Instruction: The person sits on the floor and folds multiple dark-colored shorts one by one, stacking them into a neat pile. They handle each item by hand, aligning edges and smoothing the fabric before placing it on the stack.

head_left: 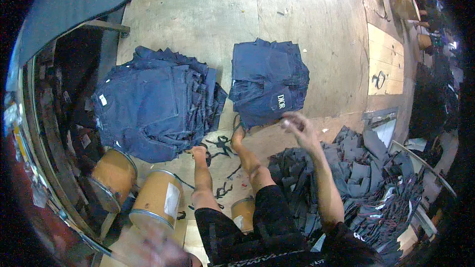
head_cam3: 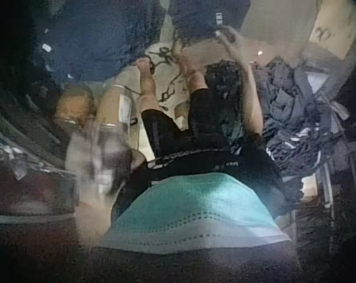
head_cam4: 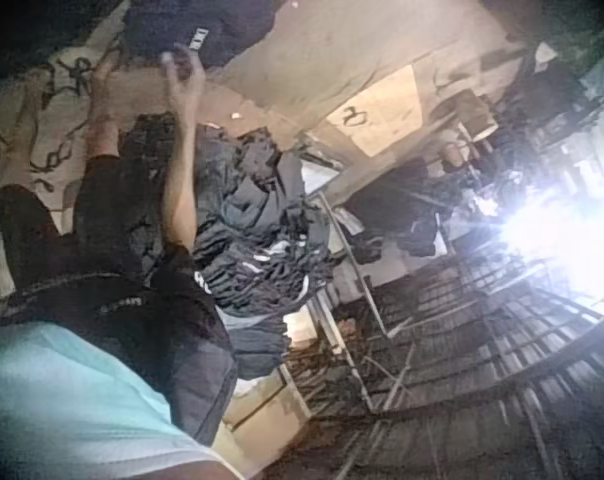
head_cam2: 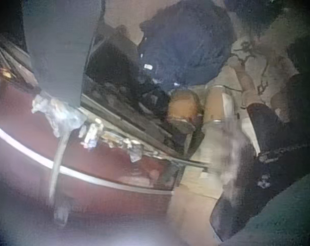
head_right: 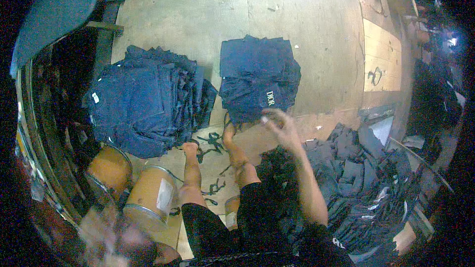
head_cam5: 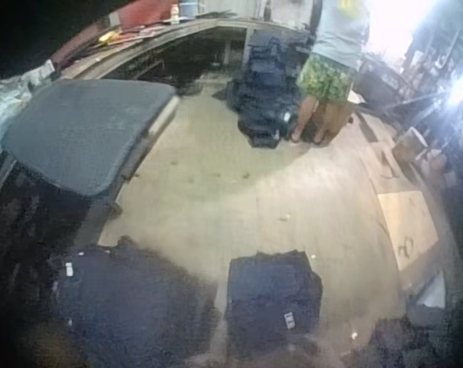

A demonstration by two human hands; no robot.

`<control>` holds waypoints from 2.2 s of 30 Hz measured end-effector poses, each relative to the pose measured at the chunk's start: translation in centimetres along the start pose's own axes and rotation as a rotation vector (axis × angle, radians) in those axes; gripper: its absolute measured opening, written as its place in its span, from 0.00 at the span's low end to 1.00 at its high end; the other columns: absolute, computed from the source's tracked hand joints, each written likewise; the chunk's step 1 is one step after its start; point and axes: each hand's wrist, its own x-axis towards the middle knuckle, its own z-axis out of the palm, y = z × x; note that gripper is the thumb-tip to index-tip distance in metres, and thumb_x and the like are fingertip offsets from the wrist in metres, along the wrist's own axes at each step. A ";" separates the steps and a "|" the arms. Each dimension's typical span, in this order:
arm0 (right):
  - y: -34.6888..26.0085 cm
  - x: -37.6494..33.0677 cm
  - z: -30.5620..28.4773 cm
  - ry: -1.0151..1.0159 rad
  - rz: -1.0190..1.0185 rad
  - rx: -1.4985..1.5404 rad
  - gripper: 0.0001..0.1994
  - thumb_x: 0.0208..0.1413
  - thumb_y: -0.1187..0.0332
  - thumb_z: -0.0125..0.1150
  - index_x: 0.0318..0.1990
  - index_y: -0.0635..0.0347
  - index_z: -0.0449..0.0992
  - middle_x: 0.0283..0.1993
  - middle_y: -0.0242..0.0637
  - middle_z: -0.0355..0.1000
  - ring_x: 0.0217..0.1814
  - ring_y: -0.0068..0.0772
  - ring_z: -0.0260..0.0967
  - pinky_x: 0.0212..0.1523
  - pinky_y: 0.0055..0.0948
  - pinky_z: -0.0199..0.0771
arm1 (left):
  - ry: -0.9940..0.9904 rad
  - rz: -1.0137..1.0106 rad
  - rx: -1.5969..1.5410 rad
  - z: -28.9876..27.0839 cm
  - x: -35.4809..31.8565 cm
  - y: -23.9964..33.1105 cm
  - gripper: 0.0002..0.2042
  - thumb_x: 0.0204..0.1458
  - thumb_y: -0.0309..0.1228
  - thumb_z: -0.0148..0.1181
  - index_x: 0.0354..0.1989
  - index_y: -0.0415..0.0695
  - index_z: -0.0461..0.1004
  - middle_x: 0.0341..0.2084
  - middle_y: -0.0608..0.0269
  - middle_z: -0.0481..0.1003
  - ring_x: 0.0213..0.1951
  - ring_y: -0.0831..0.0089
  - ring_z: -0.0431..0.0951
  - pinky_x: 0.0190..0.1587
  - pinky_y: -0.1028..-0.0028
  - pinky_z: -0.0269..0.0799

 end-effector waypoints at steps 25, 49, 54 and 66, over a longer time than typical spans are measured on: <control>-53.8 -44.3 20.3 0.108 -2.218 0.155 0.08 0.38 0.71 0.72 0.27 0.52 0.78 0.28 0.23 0.69 0.33 0.28 0.64 0.37 0.43 0.64 | 0.716 1.118 0.498 -29.4 -5.6 33.6 0.07 0.52 0.42 0.62 0.30 0.59 0.71 0.25 0.82 0.63 0.37 0.80 0.64 0.48 0.53 0.57; -59.1 -52.7 17.3 0.434 -2.330 -0.021 0.09 0.44 0.58 0.69 0.35 0.42 0.82 0.33 0.21 0.70 0.35 0.24 0.62 0.33 0.33 0.64 | 1.051 1.457 0.580 -33.9 -8.4 39.3 0.13 0.62 0.47 0.56 0.26 0.60 0.67 0.26 0.76 0.58 0.39 0.75 0.63 0.65 0.47 0.50; -58.9 -52.0 17.8 0.522 -2.253 0.055 0.08 0.51 0.59 0.68 0.37 0.44 0.79 0.29 0.20 0.64 0.35 0.24 0.59 0.38 0.34 0.61 | 1.076 1.380 0.645 -33.0 -8.4 40.6 0.14 0.62 0.47 0.52 0.23 0.62 0.65 0.27 0.78 0.58 0.38 0.75 0.60 0.59 0.48 0.52; -54.2 -48.8 20.6 -0.413 -2.309 0.531 0.10 0.52 0.68 0.63 0.20 0.49 0.73 0.11 0.20 0.56 0.13 0.18 0.50 0.25 0.27 0.53 | 0.161 1.551 -0.260 -30.4 -4.7 42.1 0.08 0.58 0.30 0.59 0.25 0.54 0.73 0.22 0.78 0.69 0.26 0.85 0.71 0.35 0.70 0.71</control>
